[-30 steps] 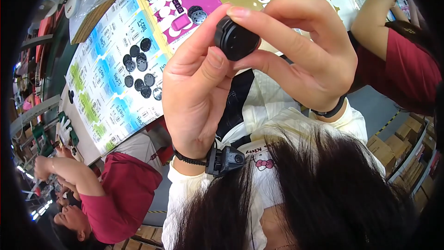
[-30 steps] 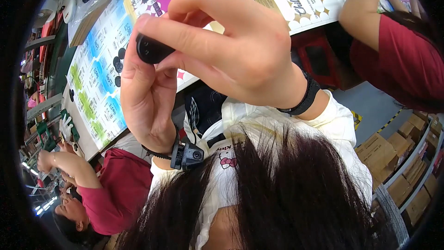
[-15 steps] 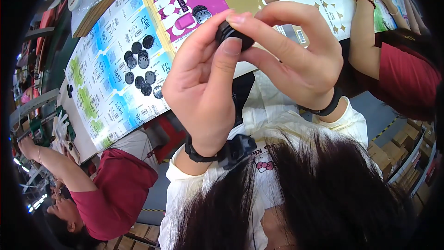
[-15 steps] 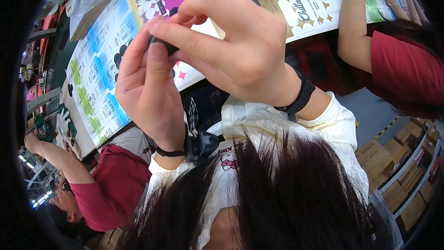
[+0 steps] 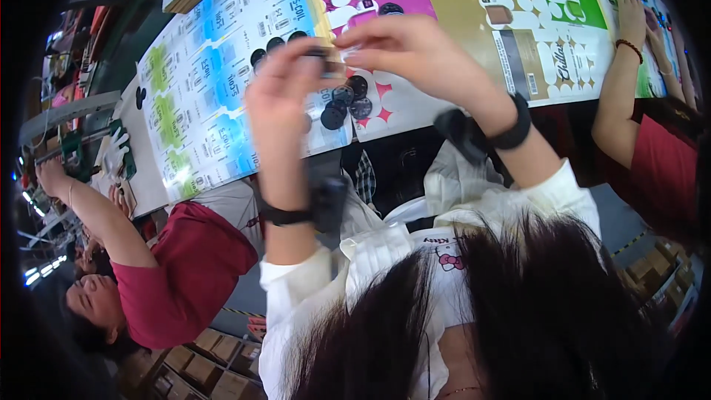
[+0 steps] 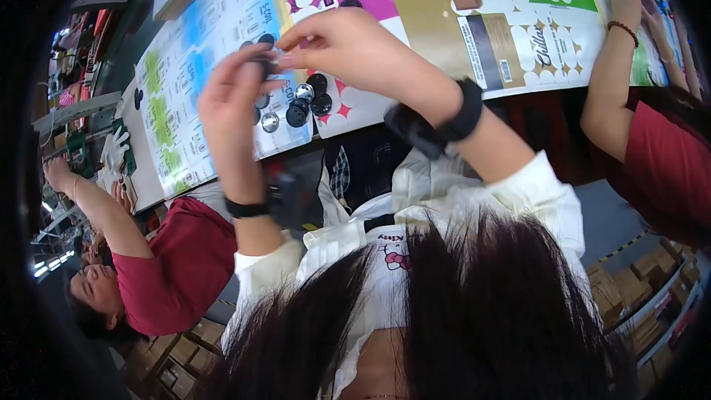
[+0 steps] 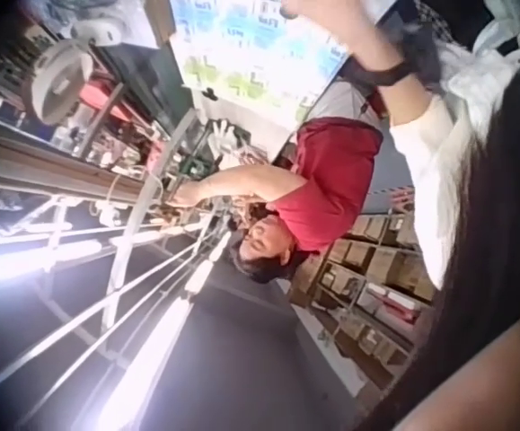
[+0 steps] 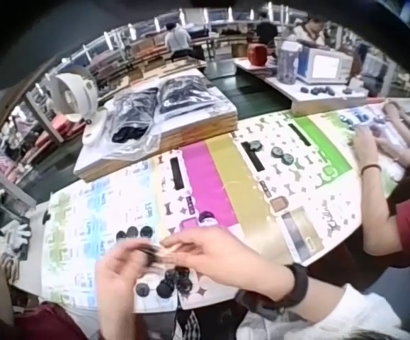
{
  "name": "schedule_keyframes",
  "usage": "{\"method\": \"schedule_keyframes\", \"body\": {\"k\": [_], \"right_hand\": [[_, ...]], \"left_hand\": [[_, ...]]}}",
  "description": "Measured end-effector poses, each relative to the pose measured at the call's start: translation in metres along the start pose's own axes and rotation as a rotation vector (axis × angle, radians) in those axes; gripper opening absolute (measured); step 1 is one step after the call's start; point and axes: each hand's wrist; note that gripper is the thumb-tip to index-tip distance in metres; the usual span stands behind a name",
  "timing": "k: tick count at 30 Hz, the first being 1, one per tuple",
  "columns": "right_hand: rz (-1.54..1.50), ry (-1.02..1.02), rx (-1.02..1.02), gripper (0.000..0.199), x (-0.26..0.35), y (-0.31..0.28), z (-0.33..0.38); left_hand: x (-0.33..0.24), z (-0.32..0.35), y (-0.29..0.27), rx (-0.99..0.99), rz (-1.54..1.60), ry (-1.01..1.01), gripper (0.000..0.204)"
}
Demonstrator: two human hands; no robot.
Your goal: Assembling small black circular components at a factory assembly station.
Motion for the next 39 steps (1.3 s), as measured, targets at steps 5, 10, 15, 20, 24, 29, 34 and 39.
{"method": "schedule_keyframes", "body": {"k": [5,10,15,20,24,29,34,39], "right_hand": [[0.704,-0.295,0.27,0.036,-0.024,0.029,-0.073],[0.752,-0.309,0.391,0.034,-0.063,0.04,-0.108],[0.888,-0.478,0.43,0.018,-0.073,0.04,-0.114],[0.983,-0.511,0.403,0.014,-0.057,0.011,-0.104],[0.727,-0.209,-0.065,0.011,-0.033,-0.026,-0.093],[0.585,-0.051,-0.405,0.013,0.006,-0.1,0.031],[0.192,0.05,-0.581,0.019,0.046,-0.103,0.103],[-0.063,-0.096,-0.717,0.018,0.06,-0.092,0.106]], "left_hand": [[0.119,-0.072,-0.236,-0.594,-0.812,-0.054,0.034],[0.167,-0.087,-0.284,-0.382,-1.531,-0.322,0.034],[0.103,-0.11,-0.198,-0.399,-1.804,0.008,0.032],[0.008,-0.176,-0.033,0.125,-0.998,0.495,0.025],[-0.027,-0.235,0.069,0.507,-0.87,0.669,0.029],[-0.016,-0.265,0.17,0.579,-1.056,0.75,0.033],[0.009,-0.267,0.215,0.572,-1.019,0.811,0.031],[-0.004,-0.231,0.18,0.48,-1.085,0.662,0.028]]}}
Point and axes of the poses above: each hand's wrist, its own z-axis away from the middle knuckle, its own y-axis out of the palm, x = y × z, and after that the axes turned 13 degrees about -z, right-handed
